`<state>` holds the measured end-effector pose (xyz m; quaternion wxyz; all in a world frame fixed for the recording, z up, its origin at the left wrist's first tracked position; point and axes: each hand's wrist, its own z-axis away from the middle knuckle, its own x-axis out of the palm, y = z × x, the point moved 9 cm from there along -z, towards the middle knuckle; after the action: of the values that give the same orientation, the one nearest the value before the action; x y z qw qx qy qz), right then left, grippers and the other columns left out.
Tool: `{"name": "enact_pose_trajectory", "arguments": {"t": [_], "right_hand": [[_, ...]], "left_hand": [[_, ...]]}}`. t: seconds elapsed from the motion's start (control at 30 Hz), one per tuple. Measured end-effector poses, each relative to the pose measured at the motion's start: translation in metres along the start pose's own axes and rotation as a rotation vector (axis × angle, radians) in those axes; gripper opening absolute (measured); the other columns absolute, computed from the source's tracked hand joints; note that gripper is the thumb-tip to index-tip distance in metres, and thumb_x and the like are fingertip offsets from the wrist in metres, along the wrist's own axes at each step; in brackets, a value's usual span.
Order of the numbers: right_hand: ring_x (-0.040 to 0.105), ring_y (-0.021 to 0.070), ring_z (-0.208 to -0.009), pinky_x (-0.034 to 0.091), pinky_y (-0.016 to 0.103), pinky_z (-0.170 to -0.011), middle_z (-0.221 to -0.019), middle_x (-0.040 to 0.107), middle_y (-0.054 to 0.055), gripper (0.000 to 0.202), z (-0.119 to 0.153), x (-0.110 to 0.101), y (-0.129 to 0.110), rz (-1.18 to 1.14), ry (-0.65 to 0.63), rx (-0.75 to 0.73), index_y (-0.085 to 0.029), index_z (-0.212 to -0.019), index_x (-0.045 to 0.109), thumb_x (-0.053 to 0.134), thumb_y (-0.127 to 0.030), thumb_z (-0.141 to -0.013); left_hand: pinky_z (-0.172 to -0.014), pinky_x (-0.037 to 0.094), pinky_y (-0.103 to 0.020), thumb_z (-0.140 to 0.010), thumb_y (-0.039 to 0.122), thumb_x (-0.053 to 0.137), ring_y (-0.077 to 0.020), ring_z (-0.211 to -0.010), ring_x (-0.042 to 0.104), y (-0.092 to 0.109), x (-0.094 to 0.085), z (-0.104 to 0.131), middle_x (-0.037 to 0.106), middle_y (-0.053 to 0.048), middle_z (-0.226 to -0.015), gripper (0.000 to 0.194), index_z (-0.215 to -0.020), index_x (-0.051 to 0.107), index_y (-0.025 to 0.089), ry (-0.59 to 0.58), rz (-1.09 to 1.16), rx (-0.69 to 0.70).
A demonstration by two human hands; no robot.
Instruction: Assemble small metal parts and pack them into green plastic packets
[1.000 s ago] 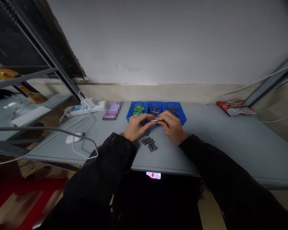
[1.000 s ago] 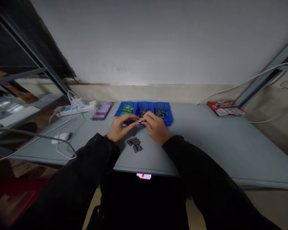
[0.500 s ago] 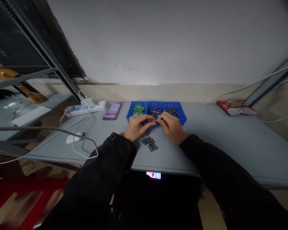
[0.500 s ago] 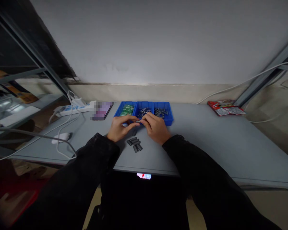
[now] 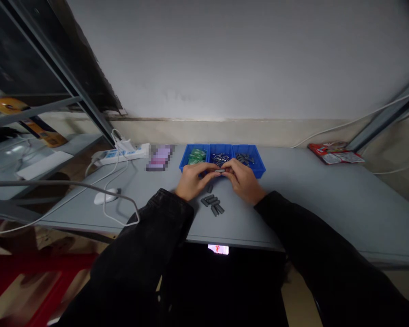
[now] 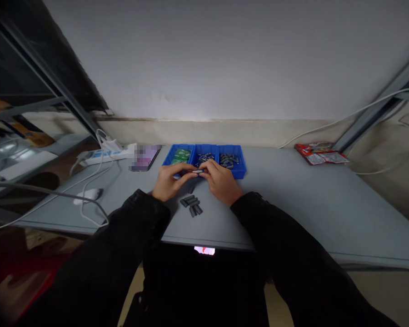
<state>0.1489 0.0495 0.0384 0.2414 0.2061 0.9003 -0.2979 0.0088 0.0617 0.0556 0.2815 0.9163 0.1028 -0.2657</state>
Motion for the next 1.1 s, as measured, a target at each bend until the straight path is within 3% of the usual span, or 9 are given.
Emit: {"name": "enact_pose_trajectory", "arguments": {"t": [0.3,0.43,0.53,0.67,0.83,0.97,1.1], "right_hand": [[0.059,0.0168,-0.081,0.043,0.031,-0.075,-0.086,0.061,0.004,0.029,0.0,0.002,-0.004,0.027,-0.042,-0.025,-0.02,-0.086,0.055,0.037,-0.028,-0.107],[0.063,0.0185,-0.086,0.047,0.032,-0.08,-0.096,0.066,0.005,0.015,0.002,0.002,0.001,0.02,-0.021,0.019,-0.021,-0.109,0.059,0.048,-0.031,-0.103],[0.064,0.0193,-0.087,0.049,0.032,-0.079,-0.099,0.067,0.005,0.022,0.003,0.002,0.004,0.015,-0.014,0.032,-0.022,-0.12,0.056,0.056,-0.027,-0.099],[0.063,0.019,-0.087,0.047,0.032,-0.078,-0.097,0.066,0.005,0.011,0.001,0.002,0.002,0.015,-0.014,0.004,-0.021,-0.104,0.059,0.049,-0.025,-0.101],[0.06,0.019,-0.081,0.041,0.034,-0.077,-0.086,0.064,0.004,0.026,-0.001,-0.001,-0.001,0.109,-0.013,-0.003,-0.021,-0.089,0.058,0.042,-0.031,-0.106],[0.061,0.0205,-0.085,0.037,0.038,-0.082,-0.089,0.069,0.004,0.022,-0.005,-0.017,0.005,0.23,0.103,0.028,-0.021,-0.092,0.06,0.045,-0.03,-0.104],[0.061,0.0225,-0.086,0.034,0.043,-0.09,-0.091,0.071,0.004,0.015,-0.002,-0.046,0.033,0.349,0.293,0.187,-0.022,-0.1,0.065,0.051,-0.026,-0.099]], "left_hand": [[-0.071,0.058,-0.026,-0.092,0.034,0.071,-0.0126,-0.072,0.07,0.006,0.0,-0.001,0.078,-0.006,-0.095,0.02,-0.1,0.075,0.016,-0.018,-0.012,0.026],[-0.072,0.059,-0.027,-0.093,0.035,0.069,-0.0143,-0.077,0.072,0.002,-0.001,0.0,0.078,-0.006,-0.094,0.021,-0.1,0.075,0.016,0.007,-0.019,0.008],[-0.072,0.059,-0.028,-0.094,0.036,0.068,-0.015,-0.077,0.072,-0.003,-0.002,0.0,0.078,-0.007,-0.095,0.023,-0.102,0.075,0.016,0.016,-0.023,-0.02],[-0.071,0.06,-0.029,-0.093,0.038,0.069,-0.0148,-0.074,0.072,-0.003,0.0,0.0,0.078,-0.007,-0.094,0.024,-0.101,0.075,0.016,0.009,-0.023,-0.022],[-0.075,0.059,-0.029,-0.093,0.038,0.068,-0.0153,-0.077,0.072,0.0,0.0,-0.001,0.078,-0.007,-0.096,0.024,-0.101,0.075,0.016,0.0,-0.023,-0.019],[-0.067,0.054,-0.026,-0.097,0.039,0.063,-0.0128,-0.064,0.066,-0.004,0.006,-0.001,0.075,-0.004,-0.079,0.026,-0.103,0.075,0.017,-0.089,-0.112,-0.038],[-0.057,0.045,-0.025,-0.097,0.045,0.059,-0.0129,-0.048,0.055,-0.012,0.023,0.005,0.061,0.002,-0.055,0.03,-0.097,0.075,0.019,-0.314,-0.308,-0.043]]}}
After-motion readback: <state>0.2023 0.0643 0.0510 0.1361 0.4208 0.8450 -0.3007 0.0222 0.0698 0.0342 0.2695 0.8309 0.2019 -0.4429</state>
